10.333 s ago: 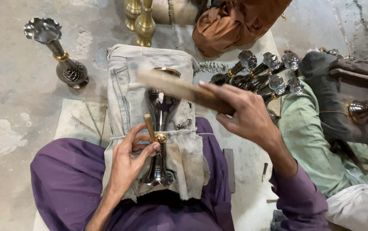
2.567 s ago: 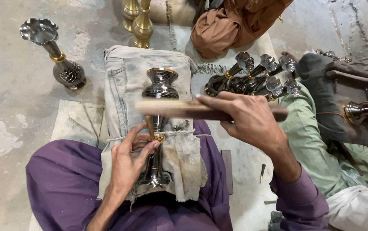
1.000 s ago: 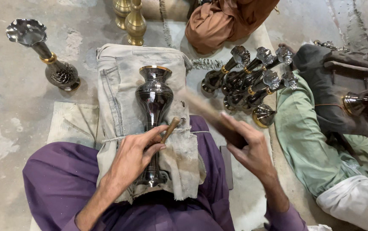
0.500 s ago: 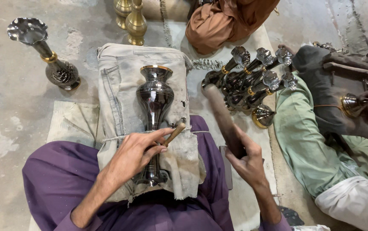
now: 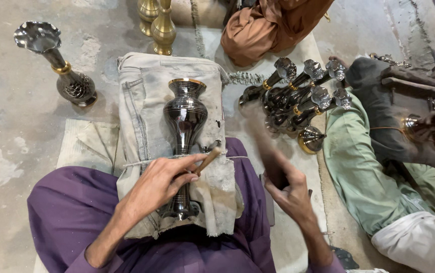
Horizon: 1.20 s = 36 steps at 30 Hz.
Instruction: The person sits on the floor with a brass vase resting on a cloth pad, holds a small punch against the vase surface, and repeatedly strikes the punch with a wooden mallet to engrave decorative patterns, repositioning the punch around the vase as they work.
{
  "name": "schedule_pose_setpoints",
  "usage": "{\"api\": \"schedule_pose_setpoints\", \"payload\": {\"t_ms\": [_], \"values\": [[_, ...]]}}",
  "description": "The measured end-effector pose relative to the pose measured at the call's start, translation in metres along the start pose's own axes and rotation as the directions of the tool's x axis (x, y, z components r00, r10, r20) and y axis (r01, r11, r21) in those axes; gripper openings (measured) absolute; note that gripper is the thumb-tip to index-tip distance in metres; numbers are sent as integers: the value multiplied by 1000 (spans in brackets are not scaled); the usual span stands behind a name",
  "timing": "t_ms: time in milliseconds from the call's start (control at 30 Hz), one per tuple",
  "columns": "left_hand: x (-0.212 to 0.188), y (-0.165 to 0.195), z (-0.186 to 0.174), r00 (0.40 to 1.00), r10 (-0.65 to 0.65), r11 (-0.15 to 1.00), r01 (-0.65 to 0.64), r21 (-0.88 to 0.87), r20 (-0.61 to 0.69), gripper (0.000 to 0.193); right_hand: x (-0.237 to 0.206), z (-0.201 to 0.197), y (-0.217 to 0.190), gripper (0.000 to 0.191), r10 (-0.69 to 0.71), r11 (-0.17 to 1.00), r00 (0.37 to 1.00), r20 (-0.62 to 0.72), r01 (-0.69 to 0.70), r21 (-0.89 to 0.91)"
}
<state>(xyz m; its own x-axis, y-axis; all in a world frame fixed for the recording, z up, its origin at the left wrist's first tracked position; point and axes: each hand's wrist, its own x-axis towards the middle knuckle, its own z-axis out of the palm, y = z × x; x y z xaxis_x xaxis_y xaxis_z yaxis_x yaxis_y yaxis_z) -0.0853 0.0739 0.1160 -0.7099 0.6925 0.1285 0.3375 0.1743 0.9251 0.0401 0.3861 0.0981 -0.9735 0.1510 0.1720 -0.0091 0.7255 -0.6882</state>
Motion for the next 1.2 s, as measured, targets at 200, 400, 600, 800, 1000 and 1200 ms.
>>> {"api": "schedule_pose_setpoints", "payload": {"t_ms": [200, 400, 600, 800, 1000, 1200], "values": [[-16, -14, 9, 947, -215, 974, 190, -123, -239, 48, 19, -17, -35, 81, 7, 944, 996, 93, 24, -330], [-27, -37, 17, 913, -266, 933, 162, -322, -310, 55, 52, -25, -55, 72, -79, 897, 973, 215, 164, -411], [-29, -43, 23, 907, -266, 918, 135, -373, -326, 57, 93, -29, -68, 73, -79, 755, 919, 385, 307, -579], [-30, -41, 24, 903, -293, 895, 144, -422, -313, 56, 120, -42, -99, 84, -336, 852, 893, 300, 424, -308], [-31, -38, 26, 867, -349, 911, 225, -347, -356, 56, 132, -41, -124, 84, -242, 771, 880, 408, 430, -471], [-34, -37, 31, 852, -336, 898, 160, -409, -403, 52, 138, -38, -124, 70, -198, 781, 880, 431, 407, -474]]}}
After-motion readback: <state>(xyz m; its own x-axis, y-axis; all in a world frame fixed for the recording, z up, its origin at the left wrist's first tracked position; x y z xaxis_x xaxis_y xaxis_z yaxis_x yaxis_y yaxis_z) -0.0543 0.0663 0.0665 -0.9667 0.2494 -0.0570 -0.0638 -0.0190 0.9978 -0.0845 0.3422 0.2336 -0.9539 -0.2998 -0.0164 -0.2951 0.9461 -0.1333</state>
